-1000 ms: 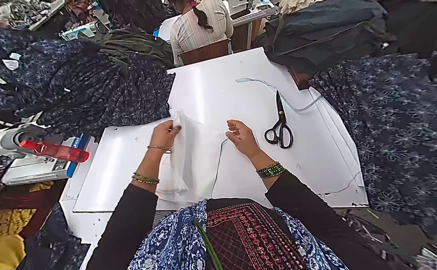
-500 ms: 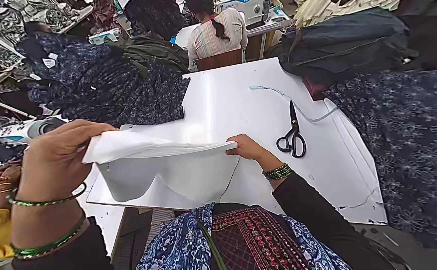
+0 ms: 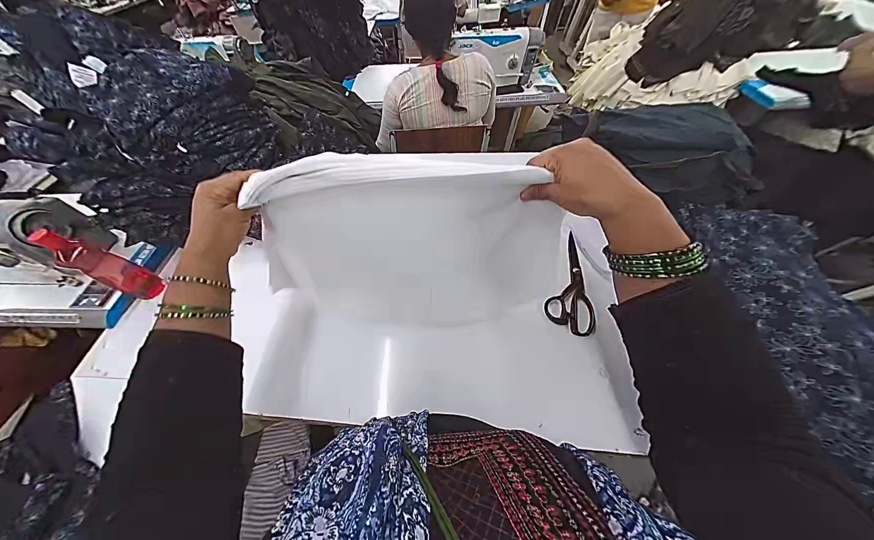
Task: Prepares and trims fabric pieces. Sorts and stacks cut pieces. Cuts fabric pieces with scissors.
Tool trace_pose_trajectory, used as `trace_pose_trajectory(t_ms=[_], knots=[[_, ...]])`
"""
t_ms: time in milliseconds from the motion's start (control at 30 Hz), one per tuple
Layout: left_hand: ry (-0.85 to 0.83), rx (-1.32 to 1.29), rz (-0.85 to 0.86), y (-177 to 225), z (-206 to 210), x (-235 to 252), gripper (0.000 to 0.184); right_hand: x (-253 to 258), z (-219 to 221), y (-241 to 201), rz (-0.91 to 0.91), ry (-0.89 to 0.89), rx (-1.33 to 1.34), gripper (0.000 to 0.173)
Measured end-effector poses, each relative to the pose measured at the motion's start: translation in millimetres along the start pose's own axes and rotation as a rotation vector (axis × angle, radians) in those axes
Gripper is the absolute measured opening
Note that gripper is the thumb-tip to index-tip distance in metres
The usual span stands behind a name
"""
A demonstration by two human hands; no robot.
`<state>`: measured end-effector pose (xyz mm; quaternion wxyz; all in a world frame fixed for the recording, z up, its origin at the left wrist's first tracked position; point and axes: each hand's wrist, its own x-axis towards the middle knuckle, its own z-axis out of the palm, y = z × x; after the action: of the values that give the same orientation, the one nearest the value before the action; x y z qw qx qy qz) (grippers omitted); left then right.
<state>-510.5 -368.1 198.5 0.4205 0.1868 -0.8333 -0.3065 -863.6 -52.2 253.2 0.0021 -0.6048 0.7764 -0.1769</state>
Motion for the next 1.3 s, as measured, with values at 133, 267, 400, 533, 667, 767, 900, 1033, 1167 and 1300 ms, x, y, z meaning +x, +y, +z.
trace_pose_trajectory(t_ms=[133, 267, 400, 533, 667, 767, 900, 1033, 1167, 1300], knots=[[0.02, -0.086, 0.234, -16, -4, 19, 0.017, -10, -2, -2, -0.083, 0.292, -0.094, 0.019], [-0.113, 0.01, 0.231, -46, 6, -23, 0.023, -48, 71, 12, -0.08, 0.321, -0.095, 0.016], [-0.414, 0.113, -0.043, -85, 54, -119, 0.02, -103, 180, 35, 0.014, 0.165, 0.016, 0.024], [-0.38, 0.052, -0.099, -89, 84, -188, 0.031, -141, 210, 36, 0.088, 0.185, 0.022, 0.03], [-0.361, 0.057, -0.09, -72, 87, -210, 0.03, -158, 207, 38, 0.1, 0.17, 0.046, 0.03], [-0.385, 0.082, -0.044, -69, 84, -217, 0.032, -170, 205, 42, 0.082, 0.123, 0.072, 0.034], [-0.417, 0.131, -0.003, -76, 79, -228, 0.036, -196, 201, 49, 0.099, 0.037, 0.148, 0.052], [-0.444, 0.124, -0.022, -80, 76, -231, 0.043, -213, 193, 55, 0.199, 0.153, 0.286, 0.05], [-0.45, 0.075, -0.038, -82, 74, -229, 0.047, -206, 190, 52, 0.188, 0.363, 0.279, 0.034], [-0.426, 0.101, -0.085, -76, 75, -227, 0.056, -191, 194, 51, 0.069, 0.125, 0.192, 0.028]])
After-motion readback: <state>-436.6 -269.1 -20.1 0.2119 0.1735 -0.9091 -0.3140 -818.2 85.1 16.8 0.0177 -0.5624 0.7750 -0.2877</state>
